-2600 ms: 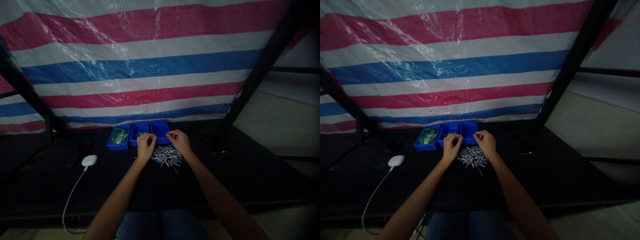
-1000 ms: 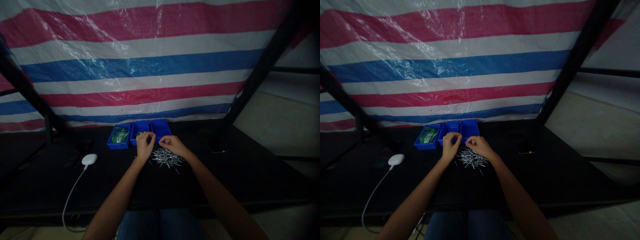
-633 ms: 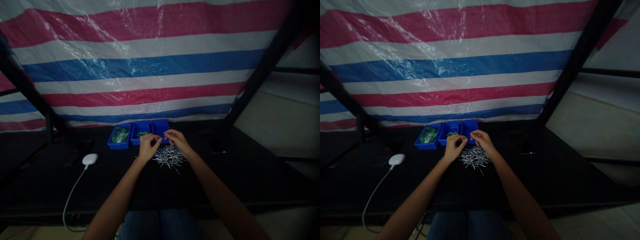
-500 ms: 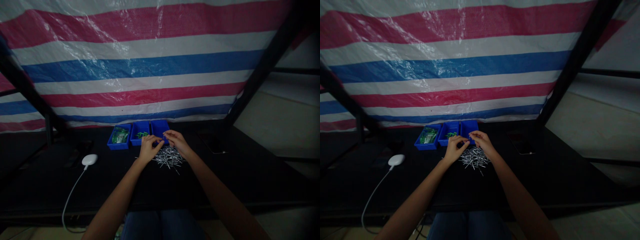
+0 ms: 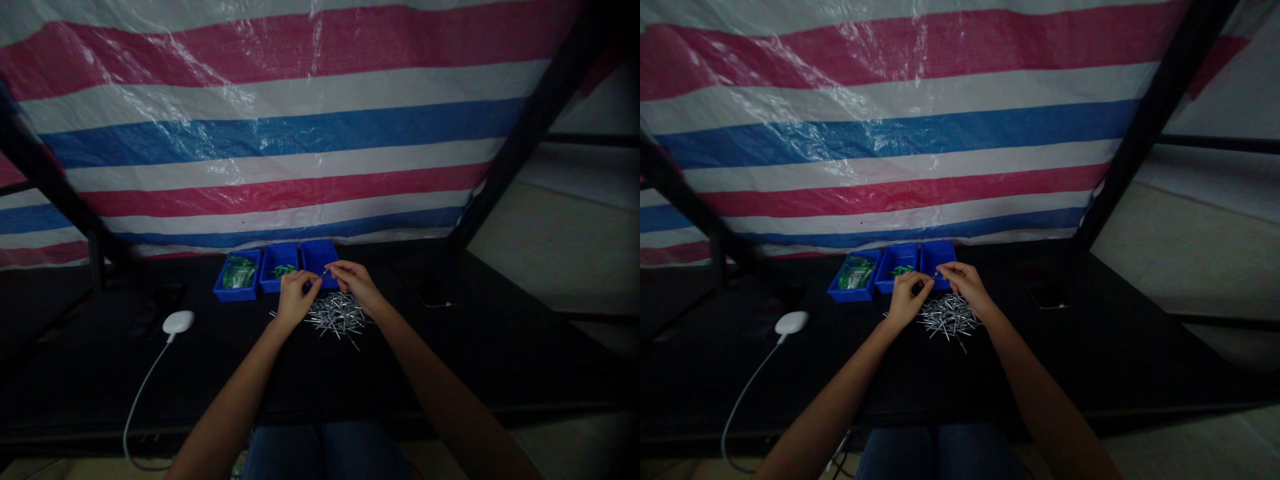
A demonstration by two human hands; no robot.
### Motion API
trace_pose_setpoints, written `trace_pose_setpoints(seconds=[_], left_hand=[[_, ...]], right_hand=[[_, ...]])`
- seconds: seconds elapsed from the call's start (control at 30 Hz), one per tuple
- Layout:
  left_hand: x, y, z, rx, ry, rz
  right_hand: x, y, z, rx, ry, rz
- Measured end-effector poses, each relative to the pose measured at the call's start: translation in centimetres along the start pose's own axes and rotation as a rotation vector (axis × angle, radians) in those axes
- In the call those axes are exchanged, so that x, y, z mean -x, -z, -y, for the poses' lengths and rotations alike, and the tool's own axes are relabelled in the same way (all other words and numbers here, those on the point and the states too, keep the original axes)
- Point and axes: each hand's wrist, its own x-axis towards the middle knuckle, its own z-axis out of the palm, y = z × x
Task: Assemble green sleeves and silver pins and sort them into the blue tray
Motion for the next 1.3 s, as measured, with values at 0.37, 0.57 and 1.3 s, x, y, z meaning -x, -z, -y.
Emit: trace_pose_setpoints(seconds=[0.37, 0.57, 1.3], left_hand=[[-0.4, 0.1, 0.7, 0.141, 0.06, -0.102], [-0.7, 0.0, 1.1, 0.284, 0.102, -0.169], [-0.8, 0.5, 0.7, 0.374, 0.093, -0.136]], right_hand=[[-0.1, 0.5, -0.2, 0.148, 0.031, -0.045], [-0.4, 1.0, -1.1, 0.348, 0.104, 0.022], [0.4, -0.5, -1.3, 0.747, 0.208, 0.107]])
